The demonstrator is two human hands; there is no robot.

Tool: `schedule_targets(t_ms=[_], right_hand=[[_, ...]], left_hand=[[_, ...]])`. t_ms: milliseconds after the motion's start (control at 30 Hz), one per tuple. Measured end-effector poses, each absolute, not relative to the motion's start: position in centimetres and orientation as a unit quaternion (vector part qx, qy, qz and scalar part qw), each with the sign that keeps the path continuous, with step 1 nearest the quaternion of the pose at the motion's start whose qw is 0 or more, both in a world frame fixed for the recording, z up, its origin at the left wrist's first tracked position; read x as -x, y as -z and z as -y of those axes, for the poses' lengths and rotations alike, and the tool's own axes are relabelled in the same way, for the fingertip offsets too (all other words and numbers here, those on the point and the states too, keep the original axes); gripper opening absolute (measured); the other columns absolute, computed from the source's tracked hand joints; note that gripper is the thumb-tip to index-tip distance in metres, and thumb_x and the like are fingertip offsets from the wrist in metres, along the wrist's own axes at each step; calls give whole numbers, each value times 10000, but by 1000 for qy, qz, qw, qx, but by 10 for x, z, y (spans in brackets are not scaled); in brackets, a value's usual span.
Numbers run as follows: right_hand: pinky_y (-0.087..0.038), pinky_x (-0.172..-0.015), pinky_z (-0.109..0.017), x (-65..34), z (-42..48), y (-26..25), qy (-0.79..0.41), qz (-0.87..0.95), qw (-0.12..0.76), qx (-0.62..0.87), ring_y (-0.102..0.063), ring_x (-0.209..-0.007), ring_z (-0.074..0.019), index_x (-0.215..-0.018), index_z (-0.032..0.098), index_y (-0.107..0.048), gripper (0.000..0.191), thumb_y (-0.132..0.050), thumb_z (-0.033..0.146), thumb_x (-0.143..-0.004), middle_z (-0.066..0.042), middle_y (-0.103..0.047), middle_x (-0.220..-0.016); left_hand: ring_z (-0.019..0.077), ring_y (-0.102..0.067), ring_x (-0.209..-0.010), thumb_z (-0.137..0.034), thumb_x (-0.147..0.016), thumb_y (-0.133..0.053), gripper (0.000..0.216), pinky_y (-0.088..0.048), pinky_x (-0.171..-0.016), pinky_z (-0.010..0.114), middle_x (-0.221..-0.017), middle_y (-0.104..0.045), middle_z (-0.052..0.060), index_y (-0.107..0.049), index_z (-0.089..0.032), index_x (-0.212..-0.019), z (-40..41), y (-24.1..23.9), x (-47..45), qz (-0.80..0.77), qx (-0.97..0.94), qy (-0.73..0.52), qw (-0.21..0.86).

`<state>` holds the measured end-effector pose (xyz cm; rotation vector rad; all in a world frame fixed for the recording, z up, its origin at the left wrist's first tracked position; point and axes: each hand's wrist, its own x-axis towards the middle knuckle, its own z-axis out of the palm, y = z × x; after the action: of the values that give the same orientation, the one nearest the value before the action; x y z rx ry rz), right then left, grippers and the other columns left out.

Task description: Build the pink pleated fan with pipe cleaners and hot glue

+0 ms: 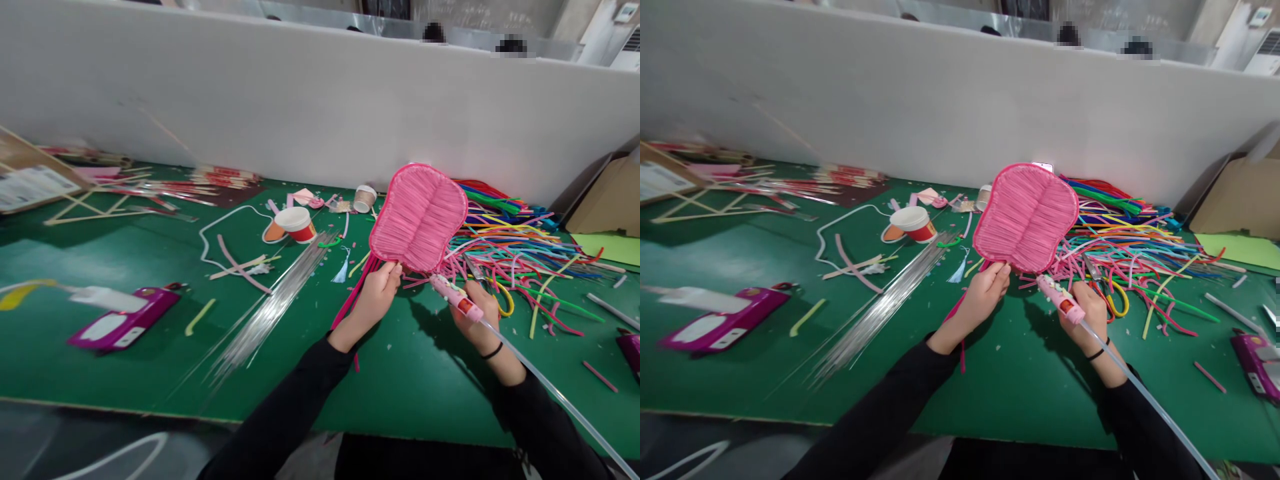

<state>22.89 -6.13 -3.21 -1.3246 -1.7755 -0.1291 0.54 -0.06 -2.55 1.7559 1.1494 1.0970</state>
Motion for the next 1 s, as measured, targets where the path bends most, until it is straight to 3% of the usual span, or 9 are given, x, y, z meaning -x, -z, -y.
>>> schedule_targets(t_ms=[1000], right_hand=[[-281,-480,-241,-228,60,28,47,706,456,539,-380,-487,-100,-682,254,-327,295,-577,209,-832,62,-410,-575]], left_hand=[[107,-372,-499,-478,-1012,-354,365,-282,-495,245,-580,-377,-71,-422,-227,-756,1,27,-4,-452,-688,-428,374]])
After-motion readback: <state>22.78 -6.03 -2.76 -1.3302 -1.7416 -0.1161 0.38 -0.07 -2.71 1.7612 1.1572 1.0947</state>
